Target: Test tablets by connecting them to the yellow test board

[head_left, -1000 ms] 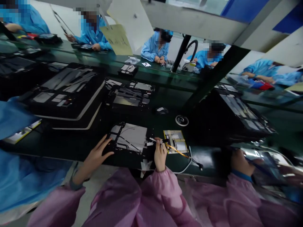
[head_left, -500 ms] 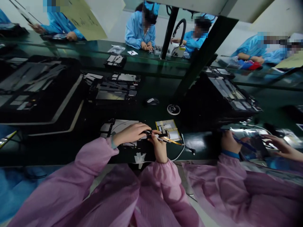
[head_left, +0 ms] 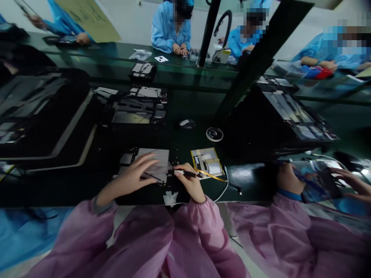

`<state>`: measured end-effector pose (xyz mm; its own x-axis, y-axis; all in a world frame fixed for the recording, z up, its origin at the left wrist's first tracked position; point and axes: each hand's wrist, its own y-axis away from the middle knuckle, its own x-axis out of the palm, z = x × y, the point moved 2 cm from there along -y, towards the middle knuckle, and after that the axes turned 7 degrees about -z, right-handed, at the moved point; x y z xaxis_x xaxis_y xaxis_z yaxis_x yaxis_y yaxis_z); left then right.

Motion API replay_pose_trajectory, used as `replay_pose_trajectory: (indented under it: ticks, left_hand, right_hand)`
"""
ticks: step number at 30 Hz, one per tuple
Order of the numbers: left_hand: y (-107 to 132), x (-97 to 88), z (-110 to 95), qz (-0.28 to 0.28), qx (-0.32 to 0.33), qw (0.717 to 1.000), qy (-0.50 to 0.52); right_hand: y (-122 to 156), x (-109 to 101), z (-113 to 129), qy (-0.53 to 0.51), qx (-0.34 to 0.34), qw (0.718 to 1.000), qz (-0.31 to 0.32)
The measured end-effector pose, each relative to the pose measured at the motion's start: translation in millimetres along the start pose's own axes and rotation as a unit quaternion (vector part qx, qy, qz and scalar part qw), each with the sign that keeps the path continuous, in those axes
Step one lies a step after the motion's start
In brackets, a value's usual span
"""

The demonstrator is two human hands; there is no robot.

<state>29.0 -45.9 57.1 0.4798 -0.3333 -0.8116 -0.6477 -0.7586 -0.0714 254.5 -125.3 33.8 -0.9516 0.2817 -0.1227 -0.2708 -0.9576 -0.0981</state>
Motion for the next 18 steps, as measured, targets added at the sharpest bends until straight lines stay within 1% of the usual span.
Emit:
replay_pose_trajectory:
  ticks: [1, 2, 3, 4, 5, 7, 10, 14, 16, 18]
  left_hand:
    - [23, -5.1, 17, -0.019, -0.05, 0.998, -0.023]
    - [46, -8.7, 33, -0.05, -0.099, 0.993, -0.044]
    - [67, -9.9, 47, -0.072, -0.143, 0.985, -0.058]
    - [85, -8.8, 59, -0.08, -0.176, 0.979, -0.061]
    - [100, -6.4, 67, -0.087, -0.195, 0.975, -0.056]
    - [118, -0.9, 74, -0.099, -0.208, 0.972, -0.038]
    - [120, 0.8, 71, -0.138, -0.196, 0.971, -0.013]
    - [110, -9.1, 69, -0.205, -0.168, 0.964, 0.008]
    - [107, -18.2, 70, -0.264, -0.149, 0.953, 0.003]
    - [104, -32.2, 67, -0.352, -0.134, 0.926, -0.016]
  right_hand:
    - [-4, 2, 3, 0.012, -0.018, 0.999, 0.036]
    - [-7, 5, 6, 0.013, -0.028, 0.998, 0.063]
    - [-11, 7, 9, 0.007, -0.032, 0.996, 0.081]
    - [-15, 9, 12, 0.0, -0.031, 0.995, 0.092]
    - [-18, 12, 15, -0.006, -0.027, 0.995, 0.101]
    - [-24, 17, 24, -0.012, -0.017, 0.993, 0.119]
    - [-29, 23, 47, -0.029, 0.009, 0.988, 0.151]
    - [-37, 29, 94, -0.07, 0.044, 0.981, 0.174]
    - [-43, 32, 117, -0.084, 0.037, 0.98, 0.176]
    - [-53, 33, 134, -0.093, 0.016, 0.983, 0.16]
